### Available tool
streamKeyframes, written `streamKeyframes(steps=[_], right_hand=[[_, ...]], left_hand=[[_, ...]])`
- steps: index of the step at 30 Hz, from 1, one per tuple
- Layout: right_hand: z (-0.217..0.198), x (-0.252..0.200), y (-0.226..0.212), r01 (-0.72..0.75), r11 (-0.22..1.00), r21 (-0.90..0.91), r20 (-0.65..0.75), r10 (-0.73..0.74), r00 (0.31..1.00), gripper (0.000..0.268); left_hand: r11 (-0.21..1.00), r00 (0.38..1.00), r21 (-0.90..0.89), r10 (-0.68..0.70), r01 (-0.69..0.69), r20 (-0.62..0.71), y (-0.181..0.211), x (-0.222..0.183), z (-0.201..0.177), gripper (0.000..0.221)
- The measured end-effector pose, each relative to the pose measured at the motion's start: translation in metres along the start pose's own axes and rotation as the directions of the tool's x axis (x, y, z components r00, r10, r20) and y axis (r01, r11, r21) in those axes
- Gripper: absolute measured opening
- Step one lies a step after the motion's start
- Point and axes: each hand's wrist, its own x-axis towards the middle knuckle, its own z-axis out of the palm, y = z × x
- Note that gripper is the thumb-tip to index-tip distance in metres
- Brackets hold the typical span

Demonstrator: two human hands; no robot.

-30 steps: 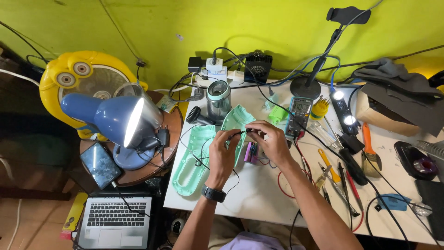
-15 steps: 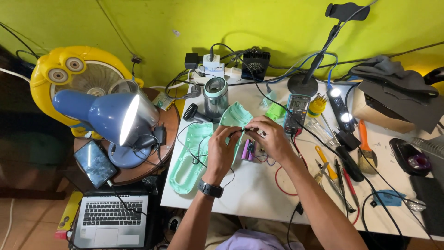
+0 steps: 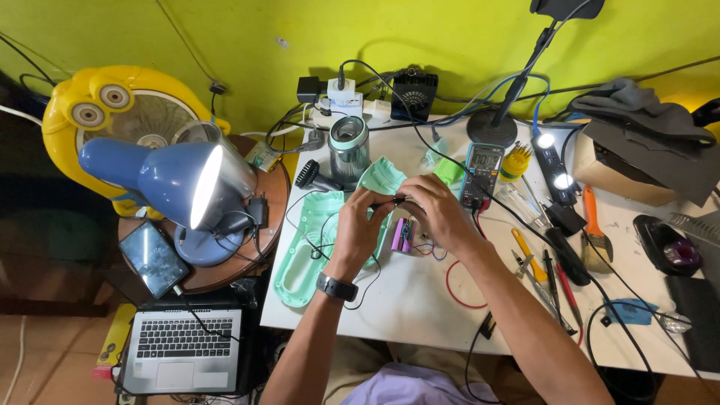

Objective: Testing a small DC motor with a battery and multimeter probes on a workbench.

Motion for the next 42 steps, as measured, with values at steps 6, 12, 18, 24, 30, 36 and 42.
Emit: streamKeyframes(steps=[6,12,18,24,30,36,42], right_hand=[[0.003,-0.005,0.013,0.064,0.992,-0.104,0.012,-0.064,0.998,0.012],[0.009,-0.011,0.021,0.061,0.991,-0.119,-0.001,-0.061,0.998,0.01],[0.01,-0.017,0.027,-0.004,1.0,0.015,0.015,0.004,1.0,0.016],[0.009,-0.014,0.026,0.064,0.996,-0.064,0.051,-0.06,0.997,0.011],[-0.001,-0.019,0.048,0.008,0.993,0.116,0.083,-0.018,0.996,0.036],[-0.021,-0.021,0.069,-0.009,1.0,0.011,0.001,0.009,1.0,0.016],[-0.01,-0.031,0.044,-0.176,0.983,0.057,-0.193,0.183,0.964,0.017]], left_hand=[[0.998,1.0,0.066,0.022,-0.021,-0.017,-0.003,-0.004,0.008,0.014],[0.994,0.999,0.103,-0.032,0.036,-0.036,-0.002,-0.007,0.015,0.014],[0.854,0.896,0.326,0.442,-0.407,-0.039,-0.01,-0.016,0.021,0.006],[0.985,0.991,0.126,-0.113,0.121,-0.07,-0.004,-0.019,0.021,0.011],[0.842,0.893,0.375,0.443,-0.387,-0.074,-0.013,-0.023,0.019,0.007],[0.996,0.975,0.079,-0.012,0.03,-0.221,-0.001,-0.002,-0.019,0.01],[0.969,0.975,-0.148,-0.211,0.198,-0.076,0.009,-0.028,-0.011,0.017]])
